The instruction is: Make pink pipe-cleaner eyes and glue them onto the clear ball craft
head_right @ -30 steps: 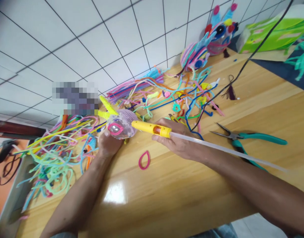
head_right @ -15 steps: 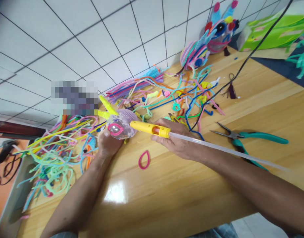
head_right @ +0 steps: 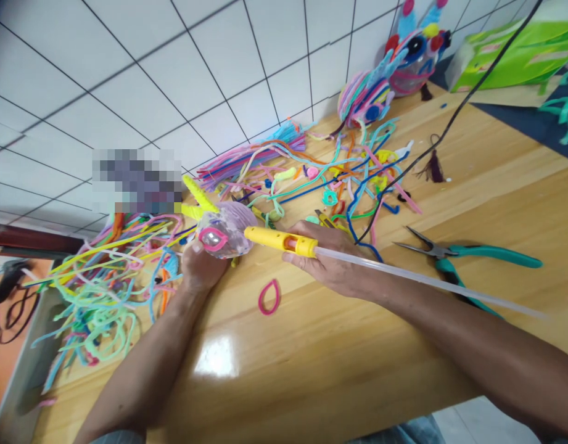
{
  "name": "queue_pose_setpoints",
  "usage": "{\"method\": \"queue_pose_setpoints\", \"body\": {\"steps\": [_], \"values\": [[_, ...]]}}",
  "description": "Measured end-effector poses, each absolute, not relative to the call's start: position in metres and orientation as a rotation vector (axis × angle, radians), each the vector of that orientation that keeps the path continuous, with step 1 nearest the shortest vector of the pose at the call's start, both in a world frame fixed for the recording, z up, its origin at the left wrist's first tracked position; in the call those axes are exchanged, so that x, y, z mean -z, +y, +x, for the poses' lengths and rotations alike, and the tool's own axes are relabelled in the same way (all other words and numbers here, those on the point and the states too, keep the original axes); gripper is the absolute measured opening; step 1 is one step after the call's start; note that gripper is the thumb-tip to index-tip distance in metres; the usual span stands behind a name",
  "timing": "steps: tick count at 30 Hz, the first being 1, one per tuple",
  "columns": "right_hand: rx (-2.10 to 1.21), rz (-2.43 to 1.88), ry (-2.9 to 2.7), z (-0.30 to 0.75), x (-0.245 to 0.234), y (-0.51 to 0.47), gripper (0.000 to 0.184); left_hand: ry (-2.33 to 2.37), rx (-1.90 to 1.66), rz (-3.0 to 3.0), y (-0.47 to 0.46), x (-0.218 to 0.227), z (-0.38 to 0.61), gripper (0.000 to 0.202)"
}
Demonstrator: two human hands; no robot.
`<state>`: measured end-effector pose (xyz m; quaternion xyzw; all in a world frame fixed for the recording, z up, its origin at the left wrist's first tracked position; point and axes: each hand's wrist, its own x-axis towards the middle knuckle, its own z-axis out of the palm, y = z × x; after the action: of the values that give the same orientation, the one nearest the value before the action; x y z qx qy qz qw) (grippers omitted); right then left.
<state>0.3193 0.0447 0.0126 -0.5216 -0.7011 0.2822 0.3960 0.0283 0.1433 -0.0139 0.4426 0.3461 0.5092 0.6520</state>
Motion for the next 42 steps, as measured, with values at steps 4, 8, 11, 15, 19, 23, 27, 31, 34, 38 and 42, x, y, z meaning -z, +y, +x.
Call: {"method": "queue_pose_setpoints", "body": {"steps": [4,8,11,15,19,23,27,31,34,38,42], "values": [[-0.757,-1.311,-1.798,0.321,-0.018,0.044,0.021,0.770,-1.145,1.027,0.144,0.014,0.028,0.079],[-0.787,-1.321,-1.829,0.322,-0.027,0.044,0.019,0.768,-1.143,1.017,0.144,0.016,0.027,0.079],[-0.755,-1.336,-1.814,0.321,-0.025,0.044,0.021,0.776,-1.139,1.019,0.144,0.017,0.026,0.079],[-0.728,-1.324,-1.815,0.320,-0.017,0.045,0.024,0.783,-1.148,1.022,0.144,0.017,0.027,0.076],[-0.693,-1.307,-1.802,0.320,-0.008,0.044,0.029,0.784,-1.146,1.038,0.144,0.017,0.027,0.078],[-0.699,-1.305,-1.812,0.320,-0.005,0.044,0.031,0.775,-1.139,1.037,0.143,0.019,0.025,0.080],[-0.726,-1.306,-1.830,0.321,-0.013,0.045,0.025,0.765,-1.147,1.033,0.143,0.019,0.025,0.081],[-0.791,-1.304,-1.868,0.324,-0.025,0.045,0.019,0.773,-1.134,1.050,0.144,0.017,0.027,0.083],[-0.781,-1.316,-1.859,0.324,-0.027,0.045,0.016,0.767,-1.144,1.054,0.144,0.016,0.028,0.081],[-0.761,-1.316,-1.842,0.323,-0.025,0.044,0.015,0.754,-1.143,1.059,0.145,0.017,0.026,0.083],[-0.739,-1.335,-1.833,0.321,-0.024,0.044,0.016,0.750,-1.132,1.067,0.146,0.020,0.024,0.085]]}}
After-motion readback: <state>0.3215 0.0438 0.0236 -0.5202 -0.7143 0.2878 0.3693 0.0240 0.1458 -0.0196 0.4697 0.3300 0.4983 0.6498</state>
